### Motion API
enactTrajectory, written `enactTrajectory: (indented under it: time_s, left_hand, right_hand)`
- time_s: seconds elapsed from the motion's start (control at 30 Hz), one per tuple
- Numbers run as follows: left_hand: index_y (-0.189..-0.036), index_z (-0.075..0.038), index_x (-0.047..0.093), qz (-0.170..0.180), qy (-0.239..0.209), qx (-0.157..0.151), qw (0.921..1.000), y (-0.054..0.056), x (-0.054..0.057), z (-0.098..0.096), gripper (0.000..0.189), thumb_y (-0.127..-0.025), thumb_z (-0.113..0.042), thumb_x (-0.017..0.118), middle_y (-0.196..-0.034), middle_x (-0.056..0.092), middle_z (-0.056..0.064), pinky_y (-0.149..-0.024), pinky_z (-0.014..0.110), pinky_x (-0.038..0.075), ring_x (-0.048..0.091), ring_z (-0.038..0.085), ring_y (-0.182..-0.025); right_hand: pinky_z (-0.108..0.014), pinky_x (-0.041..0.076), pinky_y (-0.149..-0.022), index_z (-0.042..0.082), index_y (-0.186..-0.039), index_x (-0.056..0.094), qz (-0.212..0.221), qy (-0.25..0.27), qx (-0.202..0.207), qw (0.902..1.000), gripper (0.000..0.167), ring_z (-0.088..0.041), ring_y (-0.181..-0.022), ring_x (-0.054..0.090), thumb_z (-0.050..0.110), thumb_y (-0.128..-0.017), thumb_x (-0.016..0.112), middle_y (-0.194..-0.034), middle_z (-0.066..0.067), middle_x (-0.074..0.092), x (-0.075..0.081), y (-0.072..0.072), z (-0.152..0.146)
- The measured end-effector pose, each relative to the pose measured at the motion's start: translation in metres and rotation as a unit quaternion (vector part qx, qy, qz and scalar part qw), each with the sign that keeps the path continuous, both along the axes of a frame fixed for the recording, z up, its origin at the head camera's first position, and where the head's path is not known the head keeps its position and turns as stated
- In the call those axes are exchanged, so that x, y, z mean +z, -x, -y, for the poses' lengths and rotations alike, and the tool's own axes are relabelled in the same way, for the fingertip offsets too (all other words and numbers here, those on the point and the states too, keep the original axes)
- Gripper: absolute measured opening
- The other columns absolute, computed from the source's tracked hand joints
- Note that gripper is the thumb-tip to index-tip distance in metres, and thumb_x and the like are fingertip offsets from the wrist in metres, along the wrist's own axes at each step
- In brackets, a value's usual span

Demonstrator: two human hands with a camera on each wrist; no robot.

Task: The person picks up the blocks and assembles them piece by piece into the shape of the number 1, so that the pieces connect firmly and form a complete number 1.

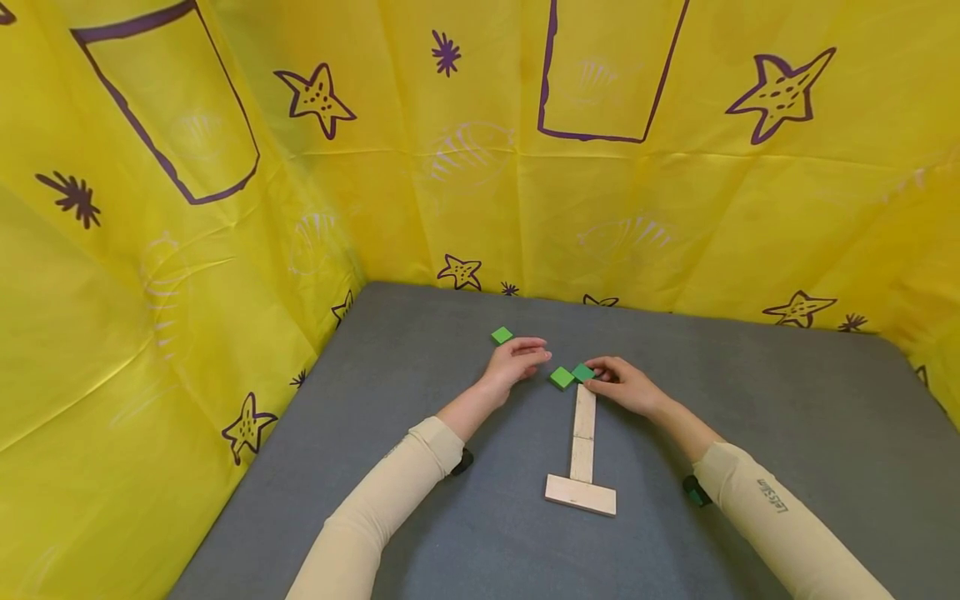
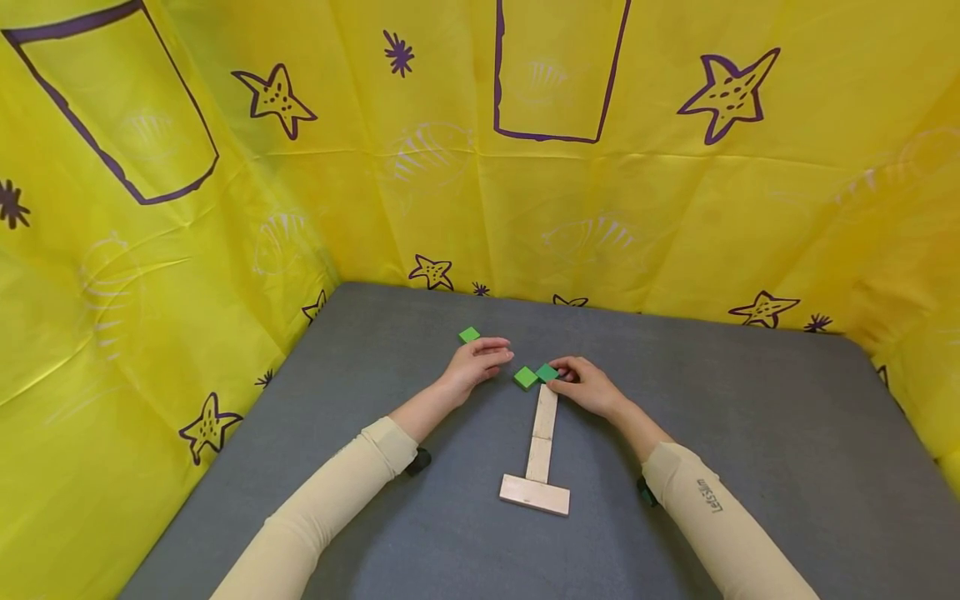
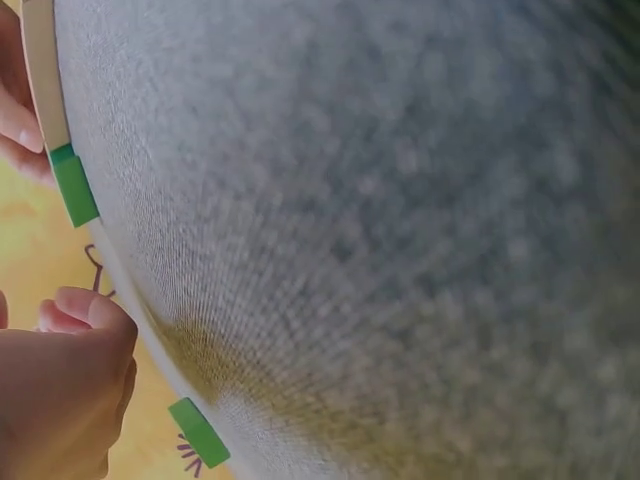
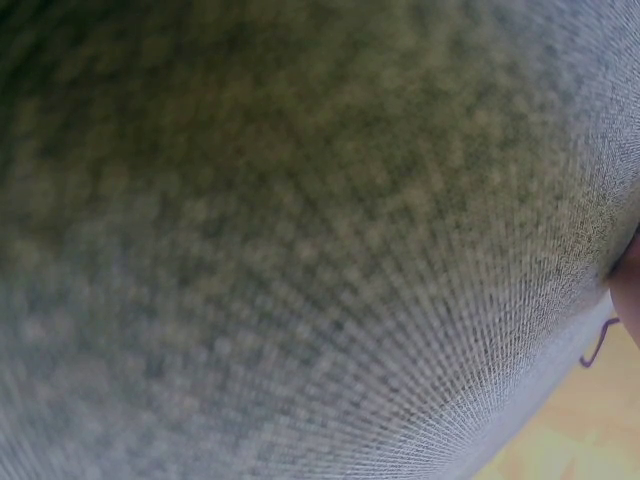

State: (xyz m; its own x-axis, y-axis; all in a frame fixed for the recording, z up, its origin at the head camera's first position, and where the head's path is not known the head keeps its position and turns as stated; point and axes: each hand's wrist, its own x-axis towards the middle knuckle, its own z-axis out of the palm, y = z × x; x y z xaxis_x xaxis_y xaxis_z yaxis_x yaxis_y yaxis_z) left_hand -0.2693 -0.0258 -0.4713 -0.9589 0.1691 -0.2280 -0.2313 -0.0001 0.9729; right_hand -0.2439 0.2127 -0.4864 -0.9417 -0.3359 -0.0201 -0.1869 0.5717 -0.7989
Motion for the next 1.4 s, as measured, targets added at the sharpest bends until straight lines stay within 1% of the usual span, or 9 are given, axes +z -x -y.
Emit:
enactTrajectory:
  time_s: [0.13,0.33,0.43,0.57,0.8,0.93,1.13,1.3,1.4]
  left_hand:
    - [-0.121,-0.005,0.065,0.013,-0.012,0.007,0.9998,0.003,0.001,0.004,0.037,-0.087,-0.015,0.075,-0.105,0.069,0.004,-0.087,0.035,0.052,0.065,0.02,-0.097]
    - [-0.124,-0.004,0.064,0.019,-0.02,0.016,0.9995,0.008,0.003,0.012,0.04,-0.088,-0.014,0.074,-0.105,0.068,0.003,-0.09,0.036,0.05,0.064,0.023,-0.103]
    - [-0.126,-0.002,0.062,0.018,-0.025,0.022,0.9993,0.01,0.005,0.015,0.04,-0.088,-0.014,0.073,-0.104,0.068,0.002,-0.09,0.036,0.05,0.064,0.019,-0.098]
    - [-0.126,-0.002,0.062,0.019,-0.027,0.031,0.999,0.014,0.007,0.02,0.04,-0.088,-0.013,0.073,-0.105,0.068,0.002,-0.09,0.037,0.05,0.063,0.01,-0.089]
    - [-0.127,-0.002,0.062,0.019,-0.028,0.047,0.9983,0.02,0.007,0.029,0.042,-0.088,-0.012,0.073,-0.109,0.069,0.005,-0.094,0.04,0.048,0.064,0.011,-0.093]
    - [-0.125,-0.004,0.063,0.019,-0.026,0.059,0.9977,0.025,0.007,0.033,0.039,-0.088,-0.012,0.074,-0.108,0.069,0.005,-0.094,0.04,0.048,0.064,0.011,-0.091]
    - [-0.122,-0.006,0.065,0.012,-0.02,0.068,0.9974,0.03,0.005,0.041,0.038,-0.087,-0.014,0.075,-0.11,0.069,0.006,-0.091,0.037,0.05,0.065,0.017,-0.097]
    - [-0.119,-0.004,0.066,-0.006,-0.016,0.075,0.9971,0.033,0.003,0.047,0.036,-0.086,-0.014,0.076,-0.104,0.07,0.006,-0.082,0.032,0.052,0.065,0.016,-0.091]
    - [-0.121,-0.002,0.064,-0.007,-0.012,0.078,0.9969,0.036,0.002,0.05,0.037,-0.087,-0.011,0.074,-0.107,0.07,0.007,-0.083,0.033,0.052,0.065,0.015,-0.091]
  right_hand:
    - [-0.037,0.041,-0.081,-0.004,-0.126,0.058,0.001,-0.001,0.001,1.0,0.041,-0.023,-0.094,0.049,0.02,-0.094,0.065,-0.106,-0.014,0.056,0.0,-0.001,0.0]
    - [-0.038,0.041,-0.082,-0.003,-0.127,0.058,0.005,0.0,-0.001,1.0,0.041,-0.024,-0.094,0.049,0.02,-0.094,0.065,-0.107,-0.014,0.056,-0.001,-0.001,-0.001]
    - [-0.038,0.041,-0.082,-0.003,-0.127,0.058,0.003,0.002,0.0,1.0,0.04,-0.024,-0.094,0.049,0.019,-0.094,0.066,-0.107,-0.014,0.056,-0.002,-0.001,-0.001]
    - [-0.038,0.041,-0.082,-0.003,-0.127,0.058,0.003,0.0,0.0,1.0,0.041,-0.024,-0.094,0.049,0.02,-0.094,0.066,-0.108,-0.014,0.056,-0.001,0.0,-0.001]
    - [-0.037,0.04,-0.082,-0.003,-0.127,0.057,0.005,0.001,0.001,1.0,0.041,-0.023,-0.094,0.048,0.02,-0.094,0.065,-0.107,-0.014,0.055,-0.001,-0.001,0.0]
    - [-0.035,0.041,-0.082,-0.003,-0.127,0.058,0.003,0.001,-0.001,1.0,0.04,-0.023,-0.094,0.049,0.019,-0.094,0.065,-0.107,-0.014,0.056,-0.002,-0.001,0.0]
    - [-0.034,0.041,-0.081,-0.004,-0.127,0.057,-0.002,0.002,0.004,1.0,0.04,-0.023,-0.093,0.049,0.019,-0.095,0.064,-0.106,-0.014,0.056,-0.001,-0.001,0.001]
    - [-0.037,0.041,-0.082,-0.004,-0.127,0.057,0.005,0.004,0.002,1.0,0.04,-0.023,-0.094,0.048,0.018,-0.094,0.065,-0.107,-0.014,0.056,-0.001,-0.001,0.001]
    - [-0.037,0.041,-0.082,-0.003,-0.127,0.058,0.006,0.004,0.001,1.0,0.04,-0.024,-0.093,0.048,0.018,-0.094,0.065,-0.107,-0.014,0.055,-0.001,-0.001,0.001]
